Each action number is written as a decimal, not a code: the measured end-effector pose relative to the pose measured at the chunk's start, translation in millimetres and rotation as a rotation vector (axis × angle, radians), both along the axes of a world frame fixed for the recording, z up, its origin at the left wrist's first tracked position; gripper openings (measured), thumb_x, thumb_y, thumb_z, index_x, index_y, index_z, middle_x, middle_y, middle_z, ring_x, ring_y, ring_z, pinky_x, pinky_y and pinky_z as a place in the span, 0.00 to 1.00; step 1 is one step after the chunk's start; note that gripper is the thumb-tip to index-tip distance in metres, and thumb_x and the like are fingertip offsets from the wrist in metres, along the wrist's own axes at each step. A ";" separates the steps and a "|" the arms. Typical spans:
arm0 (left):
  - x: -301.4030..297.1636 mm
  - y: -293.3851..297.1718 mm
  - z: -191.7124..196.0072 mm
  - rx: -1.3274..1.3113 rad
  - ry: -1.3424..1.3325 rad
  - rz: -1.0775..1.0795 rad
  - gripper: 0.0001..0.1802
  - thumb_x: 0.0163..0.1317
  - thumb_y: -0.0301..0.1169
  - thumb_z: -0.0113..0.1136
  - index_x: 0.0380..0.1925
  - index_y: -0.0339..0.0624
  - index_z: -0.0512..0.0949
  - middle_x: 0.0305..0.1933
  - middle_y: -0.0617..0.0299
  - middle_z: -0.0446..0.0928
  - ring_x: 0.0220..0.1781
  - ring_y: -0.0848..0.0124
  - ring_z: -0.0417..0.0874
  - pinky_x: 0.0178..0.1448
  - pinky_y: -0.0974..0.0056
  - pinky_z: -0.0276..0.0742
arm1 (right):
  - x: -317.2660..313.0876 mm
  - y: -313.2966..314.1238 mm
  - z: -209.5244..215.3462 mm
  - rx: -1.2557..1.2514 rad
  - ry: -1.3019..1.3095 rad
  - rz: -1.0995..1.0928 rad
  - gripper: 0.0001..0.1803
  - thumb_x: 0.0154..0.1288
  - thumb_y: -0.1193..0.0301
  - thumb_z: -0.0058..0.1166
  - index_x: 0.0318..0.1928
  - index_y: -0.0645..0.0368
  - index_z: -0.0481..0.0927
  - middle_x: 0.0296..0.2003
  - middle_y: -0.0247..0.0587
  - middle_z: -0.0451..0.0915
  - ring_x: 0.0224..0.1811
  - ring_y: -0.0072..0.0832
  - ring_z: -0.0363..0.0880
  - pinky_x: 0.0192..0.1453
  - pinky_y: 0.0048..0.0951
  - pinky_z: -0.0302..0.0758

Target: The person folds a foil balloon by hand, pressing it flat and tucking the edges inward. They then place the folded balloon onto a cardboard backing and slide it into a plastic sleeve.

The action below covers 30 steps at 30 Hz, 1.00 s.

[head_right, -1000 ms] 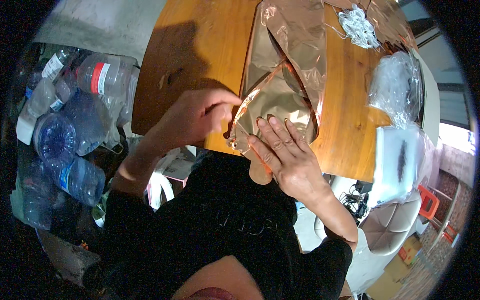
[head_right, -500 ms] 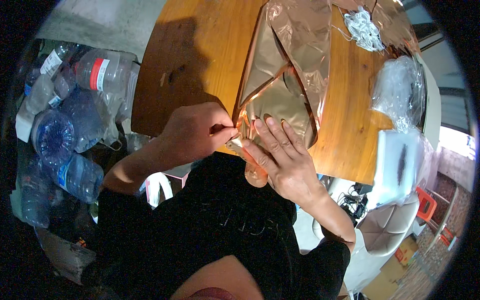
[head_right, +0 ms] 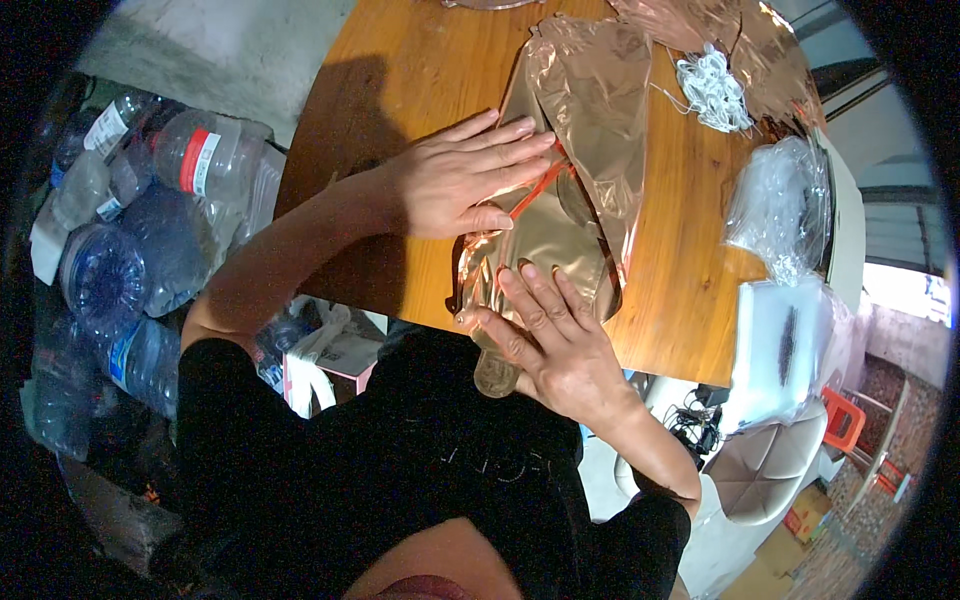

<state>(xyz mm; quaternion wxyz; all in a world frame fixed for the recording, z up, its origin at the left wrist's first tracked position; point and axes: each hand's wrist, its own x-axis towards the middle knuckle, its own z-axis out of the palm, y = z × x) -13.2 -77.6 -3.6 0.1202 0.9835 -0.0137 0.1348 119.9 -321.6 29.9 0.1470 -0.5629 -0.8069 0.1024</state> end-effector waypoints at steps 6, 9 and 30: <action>3.7 0.1 -3.4 0.001 -0.019 -0.021 0.38 0.67 0.48 0.56 0.73 0.48 0.61 0.80 0.56 0.53 0.82 0.60 0.49 0.82 0.48 0.41 | 13.5 4.4 14.6 -0.009 0.265 0.015 0.29 0.54 0.64 0.65 0.58 0.58 0.81 0.59 0.46 0.75 0.61 0.46 0.76 0.64 0.42 0.72; 1.4 0.1 -7.0 0.031 -0.026 -0.018 0.37 0.67 0.47 0.57 0.73 0.50 0.61 0.80 0.57 0.54 0.82 0.60 0.51 0.82 0.48 0.42 | 4.3 29.8 25.8 0.118 0.006 0.002 0.26 0.52 0.66 0.61 0.54 0.59 0.83 0.50 0.43 0.78 0.49 0.39 0.79 0.49 0.34 0.75; 2.5 -0.4 -7.5 0.130 0.054 0.002 0.40 0.67 0.49 0.48 0.76 0.46 0.53 0.82 0.58 0.48 0.83 0.63 0.45 0.84 0.52 0.34 | 2.3 89.8 13.2 0.444 -0.360 0.378 0.17 0.53 0.69 0.59 0.46 0.54 0.81 0.48 0.34 0.80 0.50 0.30 0.78 0.53 0.32 0.74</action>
